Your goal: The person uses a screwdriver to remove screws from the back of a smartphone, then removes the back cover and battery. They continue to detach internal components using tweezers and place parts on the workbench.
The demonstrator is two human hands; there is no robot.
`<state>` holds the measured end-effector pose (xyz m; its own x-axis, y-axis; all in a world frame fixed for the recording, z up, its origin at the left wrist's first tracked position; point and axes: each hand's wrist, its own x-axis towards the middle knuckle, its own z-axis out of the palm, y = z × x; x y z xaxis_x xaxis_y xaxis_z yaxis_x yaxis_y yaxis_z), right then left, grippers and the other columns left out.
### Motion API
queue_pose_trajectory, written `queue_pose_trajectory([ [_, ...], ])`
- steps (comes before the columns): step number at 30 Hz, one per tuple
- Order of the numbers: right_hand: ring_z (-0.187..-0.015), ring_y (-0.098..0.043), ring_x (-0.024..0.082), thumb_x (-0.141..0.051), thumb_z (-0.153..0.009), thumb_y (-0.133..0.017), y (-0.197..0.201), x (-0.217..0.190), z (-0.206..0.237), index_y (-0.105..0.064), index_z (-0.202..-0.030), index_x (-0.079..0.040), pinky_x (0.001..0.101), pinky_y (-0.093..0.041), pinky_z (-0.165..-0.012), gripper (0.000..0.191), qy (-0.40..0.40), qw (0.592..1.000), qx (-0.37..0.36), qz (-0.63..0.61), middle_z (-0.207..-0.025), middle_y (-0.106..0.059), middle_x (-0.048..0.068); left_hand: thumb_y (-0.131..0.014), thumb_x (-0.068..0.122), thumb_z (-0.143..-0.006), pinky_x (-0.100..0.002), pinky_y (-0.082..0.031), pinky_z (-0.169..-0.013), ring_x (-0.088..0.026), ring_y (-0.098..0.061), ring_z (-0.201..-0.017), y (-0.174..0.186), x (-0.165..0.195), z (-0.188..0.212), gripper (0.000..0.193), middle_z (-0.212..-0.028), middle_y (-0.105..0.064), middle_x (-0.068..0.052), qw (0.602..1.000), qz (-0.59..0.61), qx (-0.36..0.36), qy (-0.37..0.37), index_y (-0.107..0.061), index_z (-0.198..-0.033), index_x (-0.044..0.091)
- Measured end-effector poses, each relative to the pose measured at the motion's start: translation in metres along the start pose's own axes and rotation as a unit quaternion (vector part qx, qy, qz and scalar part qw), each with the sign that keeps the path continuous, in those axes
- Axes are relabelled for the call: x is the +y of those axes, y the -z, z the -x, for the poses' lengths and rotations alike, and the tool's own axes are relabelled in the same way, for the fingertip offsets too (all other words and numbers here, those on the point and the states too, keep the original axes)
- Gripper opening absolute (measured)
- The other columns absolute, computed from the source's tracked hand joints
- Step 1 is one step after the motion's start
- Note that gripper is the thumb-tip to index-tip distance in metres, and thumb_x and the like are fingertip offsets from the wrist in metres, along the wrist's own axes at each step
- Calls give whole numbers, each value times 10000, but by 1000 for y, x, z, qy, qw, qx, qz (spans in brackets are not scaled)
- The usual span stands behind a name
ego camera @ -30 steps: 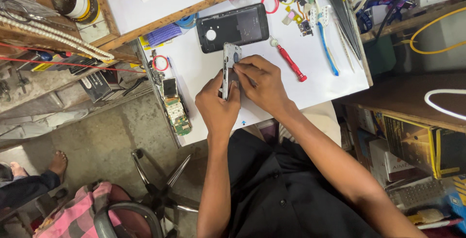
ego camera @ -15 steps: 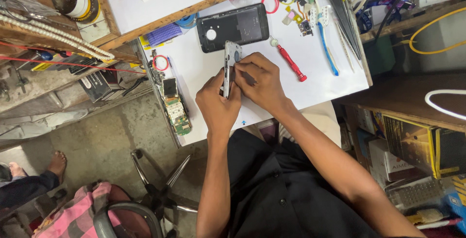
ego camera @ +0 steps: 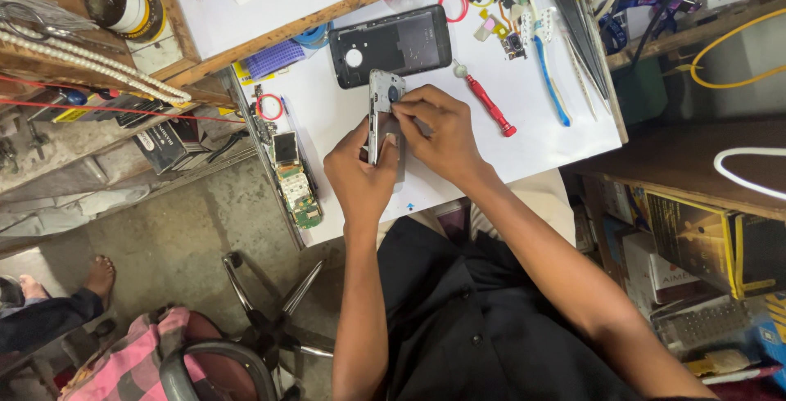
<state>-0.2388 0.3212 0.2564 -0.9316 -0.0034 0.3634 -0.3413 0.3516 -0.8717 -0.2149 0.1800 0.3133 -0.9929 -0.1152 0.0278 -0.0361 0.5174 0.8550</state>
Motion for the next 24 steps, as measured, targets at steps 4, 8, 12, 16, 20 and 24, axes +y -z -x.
queue_pose_trajectory([
  [4,-882,-739,219,46,-905,-740,2,-1,-1,-770,-1039,23,299,-587,-766,139,-19,999,-12,-23,-1000,-722,106,-731,75,-822,-332,-374,-499,-148,-458,-523,-1,-1,0,370,-686,-629,-99,1000,-18,-5,16,-756,-1191,65],
  [8,-863,-737,222,46,-898,-754,6,-4,-3,-774,-1035,23,301,-583,-762,140,-24,999,-15,-19,-978,-724,111,-726,73,-837,-327,-404,-520,-157,-495,-541,-2,1,0,359,-712,-636,-112,1000,-17,1,-4,-746,-1195,59],
  [12,-854,-746,207,44,-883,-756,7,-4,-5,-778,-1028,17,288,-594,-754,149,-56,998,-19,-29,-964,-733,109,-736,76,-827,-341,-397,-508,-181,-505,-523,-3,5,0,366,-700,-629,-136,999,-43,1,6,-748,-1192,61],
  [16,-848,-741,172,47,-872,-757,6,-2,-5,-789,-1014,13,269,-591,-750,149,-103,992,-16,-71,-949,-735,97,-722,71,-822,-352,-426,-518,-208,-549,-530,-3,8,1,364,-733,-655,-139,999,-36,4,0,-741,-1186,58],
  [20,-761,-684,112,31,-868,-780,5,1,-5,-799,-990,5,240,-541,-664,126,-165,980,-19,-108,-891,-721,69,-720,62,-827,-372,-460,-570,-261,-614,-592,-4,11,2,330,-764,-662,-158,998,-48,7,-28,-745,-1156,51],
  [24,-718,-640,89,37,-849,-791,9,4,-8,-804,-960,7,232,-492,-610,116,-191,974,-28,-122,-848,-713,60,-723,65,-826,-396,-449,-564,-298,-613,-584,-6,11,3,311,-753,-656,-171,998,-68,-4,-15,-746,-1135,42],
])
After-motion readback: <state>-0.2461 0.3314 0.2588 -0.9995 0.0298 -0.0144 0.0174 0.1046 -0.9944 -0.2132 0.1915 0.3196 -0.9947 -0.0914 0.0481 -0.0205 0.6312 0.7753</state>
